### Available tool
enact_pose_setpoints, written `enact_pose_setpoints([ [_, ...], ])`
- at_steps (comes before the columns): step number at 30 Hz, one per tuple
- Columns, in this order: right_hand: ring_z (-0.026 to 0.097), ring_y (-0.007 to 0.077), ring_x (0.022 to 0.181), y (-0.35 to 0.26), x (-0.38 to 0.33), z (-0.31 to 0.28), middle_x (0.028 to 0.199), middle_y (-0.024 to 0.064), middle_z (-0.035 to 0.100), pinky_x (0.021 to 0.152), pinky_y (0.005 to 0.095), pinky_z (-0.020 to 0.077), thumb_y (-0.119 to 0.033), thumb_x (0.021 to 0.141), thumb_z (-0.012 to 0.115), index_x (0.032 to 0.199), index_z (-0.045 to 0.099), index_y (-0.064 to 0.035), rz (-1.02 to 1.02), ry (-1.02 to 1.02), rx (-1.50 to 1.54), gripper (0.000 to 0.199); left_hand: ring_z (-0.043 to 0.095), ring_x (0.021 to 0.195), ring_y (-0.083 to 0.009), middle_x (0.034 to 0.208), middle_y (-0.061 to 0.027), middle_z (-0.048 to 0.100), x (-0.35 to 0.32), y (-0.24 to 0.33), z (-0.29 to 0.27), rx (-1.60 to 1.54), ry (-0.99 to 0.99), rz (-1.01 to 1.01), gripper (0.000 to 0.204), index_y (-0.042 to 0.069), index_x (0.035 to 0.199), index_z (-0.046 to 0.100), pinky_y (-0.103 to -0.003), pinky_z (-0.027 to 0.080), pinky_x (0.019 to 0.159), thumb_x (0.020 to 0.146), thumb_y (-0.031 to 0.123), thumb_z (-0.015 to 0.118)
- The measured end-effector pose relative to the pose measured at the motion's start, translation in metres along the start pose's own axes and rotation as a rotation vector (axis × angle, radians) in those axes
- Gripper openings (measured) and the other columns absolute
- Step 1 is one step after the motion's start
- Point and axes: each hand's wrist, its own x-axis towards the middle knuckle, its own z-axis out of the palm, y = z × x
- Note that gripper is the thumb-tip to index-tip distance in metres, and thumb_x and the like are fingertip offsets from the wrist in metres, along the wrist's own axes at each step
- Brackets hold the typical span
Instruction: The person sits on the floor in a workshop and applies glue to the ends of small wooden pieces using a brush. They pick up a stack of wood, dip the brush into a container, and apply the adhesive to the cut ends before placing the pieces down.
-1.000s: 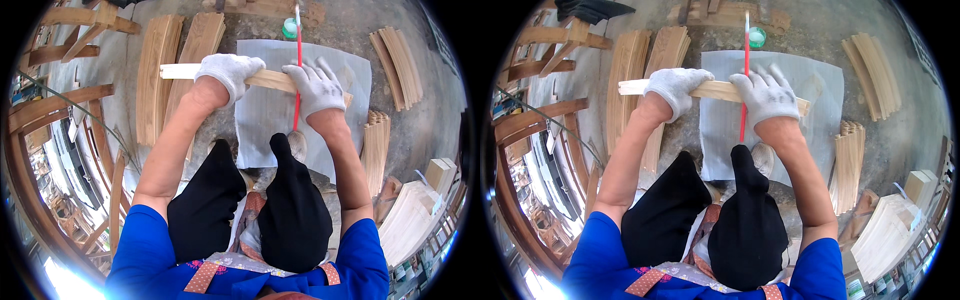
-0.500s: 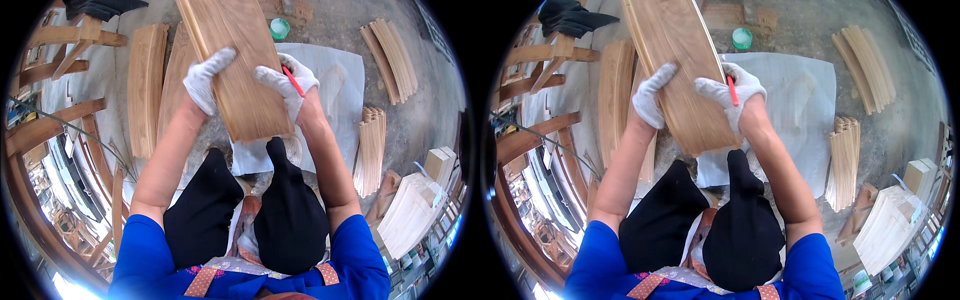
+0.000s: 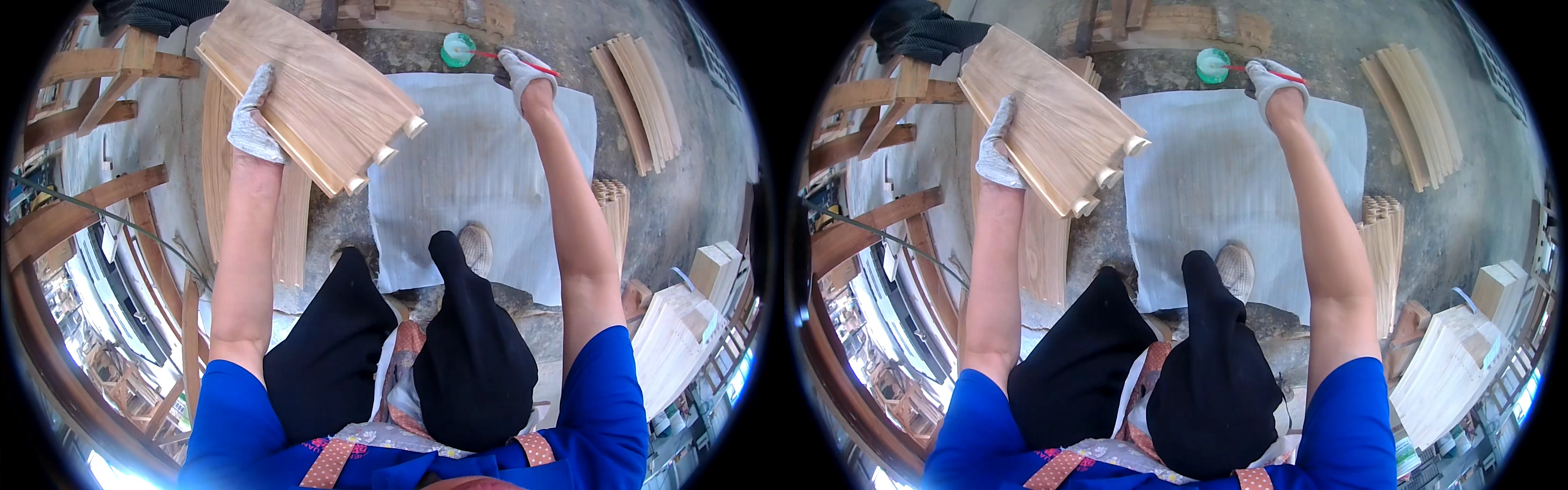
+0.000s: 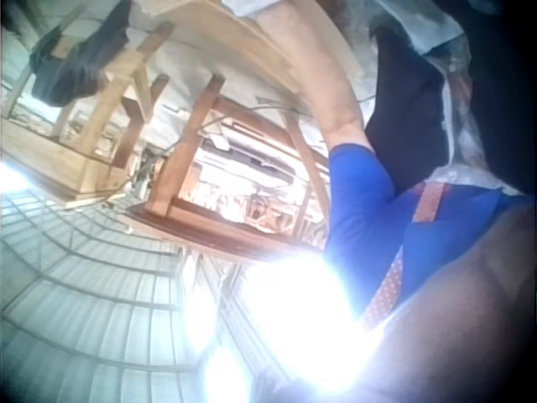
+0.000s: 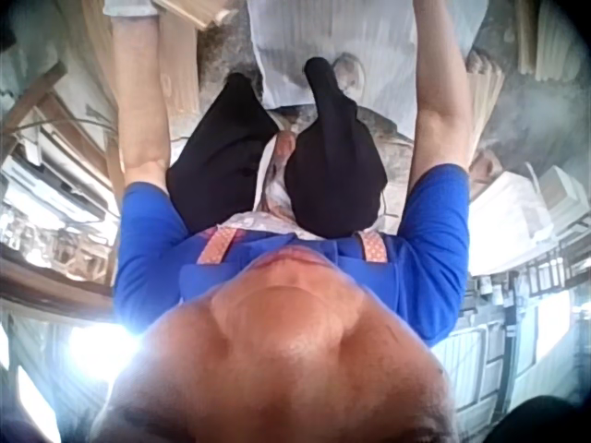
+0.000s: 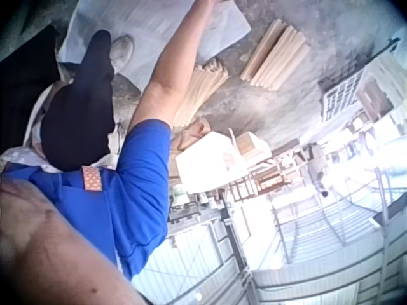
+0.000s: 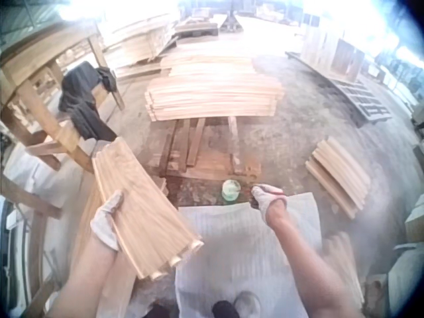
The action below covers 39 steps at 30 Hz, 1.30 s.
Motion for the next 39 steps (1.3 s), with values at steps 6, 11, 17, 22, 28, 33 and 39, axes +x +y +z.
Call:
enact_pose_setpoints([
  [6,0.062,0.0175,0.071,0.017,0.013,0.016,0.087,0.01,0.063,0.066,0.0289,0.0545,-0.014,0.085,0.06,0.101,0.059,0.0021,0.079,-0.031,-0.05,0.023,0.056,0.101,-0.0285,0.112,-0.0124,0.059,0.006,-0.003,-0.007,-0.028,-0.034,-0.057,0.039,0.004,0.116,0.053,-0.043,0.046,0.089,0.082,0.019,0.063],
  [11,0.063,0.0232,0.074,0.015,0.009,0.007,0.087,0.0129,0.063,0.069,0.0352,0.0556,-0.012,0.086,0.057,0.098,0.058,0.0008,0.201,0.006,0.254,0.018,0.056,0.101,-0.0291,0.113,-0.013,0.058,0.004,-0.006,-0.004,-0.018,-0.01,-0.065,0.041,0.004,0.118,0.052,-0.044,0.046,0.089,0.082,0.02,0.063],
  [17,0.064,0.0283,0.08,0.028,0.002,-0.017,0.09,0.0158,0.063,0.075,0.0405,0.0557,-0.009,0.086,0.054,0.096,0.057,-0.0002,0.336,0.077,0.59,0.013,0.055,0.103,-0.0284,0.114,-0.0128,0.058,-0.006,-0.004,0.007,-0.006,0.057,-0.068,0.039,0.004,0.119,0.052,-0.043,0.045,0.091,0.085,0.022,0.058],
  [22,0.064,0.0287,0.082,0.028,-0.014,-0.033,0.085,0.0153,0.064,0.078,0.0425,0.0543,-0.013,0.087,0.053,0.097,0.058,-0.0001,0.368,0.043,0.729,0.017,0.055,0.105,-0.029,0.115,-0.0133,0.057,-0.005,-0.006,0.007,-0.047,0.006,-0.097,0.038,0.004,0.119,0.051,-0.044,0.045,0.091,0.086,0.022,0.057],
  [28,0.058,0.0209,0.078,-0.03,-0.084,-0.04,0.082,0.0107,0.058,0.076,0.0387,0.0524,-0.025,0.091,0.048,0.102,0.057,-0.0009,0.124,-0.313,1.121,0.028,0.057,0.101,-0.0297,0.113,-0.0138,0.058,-0.013,-0.005,0.014,-0.015,0.131,-0.055,0.04,0.006,0.117,0.052,-0.047,0.048,0.088,0.081,0.022,0.063],
  [33,0.059,0.0236,0.084,-0.075,-0.17,-0.032,0.096,0.0172,0.057,0.079,0.0412,0.0507,-0.024,0.091,0.046,0.116,0.051,0.0039,-0.196,-0.409,0.888,0.038,0.056,0.104,-0.0304,0.116,-0.0141,0.057,-0.027,-0.004,0.024,-0.03,0.102,-0.052,0.041,0.006,0.119,0.05,-0.048,0.046,0.09,0.083,0.024,0.06],
  [39,0.062,0.0333,0.092,-0.085,-0.195,-0.03,0.103,0.0231,0.058,0.084,0.0454,0.05,-0.01,0.086,0.046,0.112,0.051,0.0099,-0.428,-0.431,0.673,0.033,0.054,0.108,-0.0313,0.122,-0.0152,0.053,-0.025,-0.007,0.019,-0.029,0.021,-0.047,0.039,0.005,0.122,0.048,-0.048,0.045,0.091,0.088,0.025,0.052],
])
